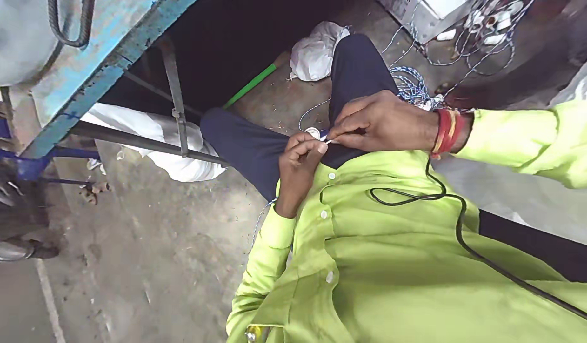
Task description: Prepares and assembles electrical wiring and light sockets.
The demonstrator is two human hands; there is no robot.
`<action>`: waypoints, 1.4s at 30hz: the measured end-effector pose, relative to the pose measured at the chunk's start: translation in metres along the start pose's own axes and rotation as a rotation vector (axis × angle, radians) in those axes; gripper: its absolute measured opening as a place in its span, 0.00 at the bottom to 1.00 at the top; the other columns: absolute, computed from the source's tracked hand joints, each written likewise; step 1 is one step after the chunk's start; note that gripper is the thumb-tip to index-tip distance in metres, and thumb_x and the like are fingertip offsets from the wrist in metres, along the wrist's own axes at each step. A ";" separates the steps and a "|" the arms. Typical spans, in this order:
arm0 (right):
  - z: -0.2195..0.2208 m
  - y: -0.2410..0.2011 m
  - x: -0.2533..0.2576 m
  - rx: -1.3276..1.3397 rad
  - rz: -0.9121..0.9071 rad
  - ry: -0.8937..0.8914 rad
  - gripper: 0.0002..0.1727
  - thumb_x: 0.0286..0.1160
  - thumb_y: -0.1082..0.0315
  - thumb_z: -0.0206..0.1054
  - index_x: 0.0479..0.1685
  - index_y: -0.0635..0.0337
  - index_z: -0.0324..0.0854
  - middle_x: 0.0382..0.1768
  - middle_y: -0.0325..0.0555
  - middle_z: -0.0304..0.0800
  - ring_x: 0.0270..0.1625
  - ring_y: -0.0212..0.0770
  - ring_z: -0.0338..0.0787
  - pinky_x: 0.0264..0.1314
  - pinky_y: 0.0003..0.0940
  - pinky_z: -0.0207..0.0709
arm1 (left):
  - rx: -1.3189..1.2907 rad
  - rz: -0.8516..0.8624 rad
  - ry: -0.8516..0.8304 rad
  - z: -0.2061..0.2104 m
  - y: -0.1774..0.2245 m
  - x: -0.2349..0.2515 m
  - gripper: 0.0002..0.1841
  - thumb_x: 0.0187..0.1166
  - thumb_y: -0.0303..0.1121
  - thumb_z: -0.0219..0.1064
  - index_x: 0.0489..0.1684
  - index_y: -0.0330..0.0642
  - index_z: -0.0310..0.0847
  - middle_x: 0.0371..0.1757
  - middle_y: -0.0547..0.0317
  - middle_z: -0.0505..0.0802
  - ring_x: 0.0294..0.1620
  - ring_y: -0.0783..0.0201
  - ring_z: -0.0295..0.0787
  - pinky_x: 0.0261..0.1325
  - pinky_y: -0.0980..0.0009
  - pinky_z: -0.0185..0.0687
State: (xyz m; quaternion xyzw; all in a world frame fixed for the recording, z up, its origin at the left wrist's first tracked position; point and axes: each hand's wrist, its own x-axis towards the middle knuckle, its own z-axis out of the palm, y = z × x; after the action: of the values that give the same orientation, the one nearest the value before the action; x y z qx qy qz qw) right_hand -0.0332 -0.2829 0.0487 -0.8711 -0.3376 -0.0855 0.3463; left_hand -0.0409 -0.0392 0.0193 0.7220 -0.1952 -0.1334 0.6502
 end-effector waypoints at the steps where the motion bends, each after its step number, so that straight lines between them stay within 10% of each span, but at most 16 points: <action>1: 0.004 0.002 0.002 -0.045 -0.046 0.014 0.13 0.79 0.66 0.64 0.44 0.55 0.96 0.39 0.48 0.94 0.45 0.42 0.92 0.50 0.35 0.84 | -0.122 -0.133 -0.026 -0.004 0.003 -0.002 0.08 0.85 0.33 0.66 0.42 0.44 0.92 0.56 0.65 0.89 0.49 0.72 0.85 0.48 0.75 0.84; 6: 0.014 0.005 0.012 -0.199 -0.145 0.013 0.14 0.84 0.66 0.60 0.45 0.56 0.94 0.44 0.51 0.94 0.53 0.52 0.92 0.57 0.47 0.84 | -0.486 -0.472 -0.084 -0.016 0.012 -0.003 0.09 0.84 0.40 0.68 0.52 0.51 0.92 0.48 0.65 0.94 0.40 0.75 0.89 0.44 0.78 0.86; 15: 0.011 0.004 0.004 -0.166 -0.286 -0.011 0.16 0.88 0.59 0.62 0.50 0.57 0.93 0.46 0.49 0.95 0.57 0.50 0.93 0.81 0.53 0.73 | -0.513 -0.411 -0.105 -0.013 0.012 -0.010 0.12 0.87 0.39 0.63 0.56 0.48 0.90 0.49 0.63 0.94 0.43 0.73 0.90 0.47 0.76 0.87; 26: 0.004 0.008 0.013 -0.286 -0.421 -0.172 0.14 0.88 0.72 0.53 0.46 0.67 0.85 0.41 0.57 0.93 0.51 0.56 0.95 0.72 0.50 0.81 | -0.302 -0.225 0.066 0.007 -0.008 0.009 0.08 0.81 0.25 0.66 0.41 0.33 0.92 0.47 0.55 0.94 0.46 0.67 0.90 0.52 0.69 0.88; 30: 0.006 0.006 0.015 -0.100 -0.166 -0.182 0.16 0.85 0.64 0.54 0.39 0.62 0.86 0.33 0.48 0.88 0.38 0.44 0.90 0.44 0.38 0.83 | 0.000 0.025 0.014 0.002 -0.001 -0.003 0.08 0.81 0.25 0.68 0.48 0.32 0.92 0.54 0.53 0.94 0.54 0.68 0.91 0.60 0.72 0.87; 34: 0.005 -0.004 0.014 0.179 0.281 -0.296 0.14 0.83 0.60 0.58 0.29 0.51 0.82 0.17 0.29 0.73 0.20 0.24 0.71 0.22 0.24 0.63 | 0.464 0.510 0.116 0.008 -0.019 0.006 0.06 0.75 0.23 0.73 0.42 0.30 0.95 0.47 0.44 0.96 0.51 0.60 0.94 0.58 0.71 0.88; 36: 0.000 -0.011 0.021 0.496 0.585 -0.381 0.15 0.84 0.65 0.61 0.25 0.54 0.82 0.15 0.31 0.73 0.17 0.25 0.69 0.19 0.23 0.58 | 0.654 0.680 0.160 0.009 -0.024 0.006 0.05 0.75 0.22 0.73 0.41 0.30 0.94 0.46 0.42 0.95 0.50 0.57 0.94 0.58 0.70 0.88; 39: -0.009 -0.018 0.039 0.825 0.981 -0.523 0.14 0.87 0.68 0.60 0.31 0.60 0.85 0.24 0.38 0.85 0.25 0.26 0.82 0.30 0.19 0.76 | 0.724 0.777 0.168 0.008 -0.028 0.001 0.06 0.74 0.21 0.72 0.45 0.29 0.92 0.50 0.41 0.94 0.53 0.55 0.93 0.61 0.70 0.87; 42: -0.010 -0.019 0.045 0.801 1.034 -0.602 0.12 0.86 0.70 0.61 0.32 0.60 0.83 0.25 0.38 0.87 0.25 0.26 0.85 0.31 0.18 0.79 | 0.669 0.833 0.197 0.007 -0.030 0.001 0.06 0.74 0.21 0.73 0.45 0.29 0.91 0.50 0.41 0.94 0.54 0.57 0.93 0.61 0.71 0.87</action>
State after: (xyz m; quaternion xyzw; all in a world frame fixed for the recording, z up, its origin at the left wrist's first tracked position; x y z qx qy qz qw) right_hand -0.0113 -0.2553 0.0835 -0.7114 0.0316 0.4637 0.5271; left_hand -0.0401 -0.0430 -0.0116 0.7600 -0.4350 0.2733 0.3981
